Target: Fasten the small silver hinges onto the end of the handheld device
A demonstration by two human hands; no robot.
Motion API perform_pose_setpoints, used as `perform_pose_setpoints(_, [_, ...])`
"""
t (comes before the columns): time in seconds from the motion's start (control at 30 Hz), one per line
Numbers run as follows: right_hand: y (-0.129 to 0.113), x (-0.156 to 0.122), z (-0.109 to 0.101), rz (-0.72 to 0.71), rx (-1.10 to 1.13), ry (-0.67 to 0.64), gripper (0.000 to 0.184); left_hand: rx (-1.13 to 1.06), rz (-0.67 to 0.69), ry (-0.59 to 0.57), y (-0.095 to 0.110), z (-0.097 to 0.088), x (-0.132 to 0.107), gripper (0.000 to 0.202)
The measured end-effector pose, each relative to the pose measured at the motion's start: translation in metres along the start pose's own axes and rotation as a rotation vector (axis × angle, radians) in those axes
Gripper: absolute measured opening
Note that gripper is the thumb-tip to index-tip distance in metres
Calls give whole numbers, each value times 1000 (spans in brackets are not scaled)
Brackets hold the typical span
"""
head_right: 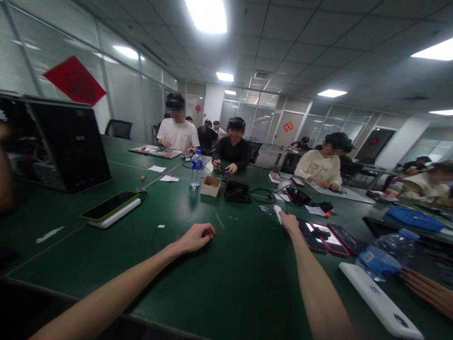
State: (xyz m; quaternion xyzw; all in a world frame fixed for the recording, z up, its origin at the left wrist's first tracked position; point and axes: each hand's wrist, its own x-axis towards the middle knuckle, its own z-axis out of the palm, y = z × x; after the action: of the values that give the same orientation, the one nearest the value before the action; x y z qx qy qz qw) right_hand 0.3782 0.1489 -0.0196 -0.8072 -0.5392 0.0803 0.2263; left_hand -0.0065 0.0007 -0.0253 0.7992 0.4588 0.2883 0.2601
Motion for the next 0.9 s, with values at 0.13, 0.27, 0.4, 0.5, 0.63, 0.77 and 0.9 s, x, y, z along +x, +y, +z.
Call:
perform_pose_setpoints(0.13, [-6,-22,-11,39,36,-121,51,8,17,18,-1,0,0,24])
perform_pose_setpoints(0.27, [-24,-69,-14,-92,81,-217,41,22,27,81,1,-1,1,25])
perform_pose_setpoints(0.4, [-63,-143,-1,-295,107,-332,23,31,19,152,4,-2,1,21])
perform_pose_setpoints(0.5, [-98,-198,13,-500,78,-355,20,37,20,170,5,-2,-1,21])
perform_pose_setpoints(0.63, [-129,-241,24,-539,44,-382,29,57,21,159,1,-1,-2,16])
perform_pose_setpoints(0.77, [-131,-243,31,-558,67,-364,38,83,20,140,-2,-1,-1,15])
perform_pose_setpoints(0.9, [-107,-206,27,-527,9,-208,48,96,21,115,-3,-2,-1,16])
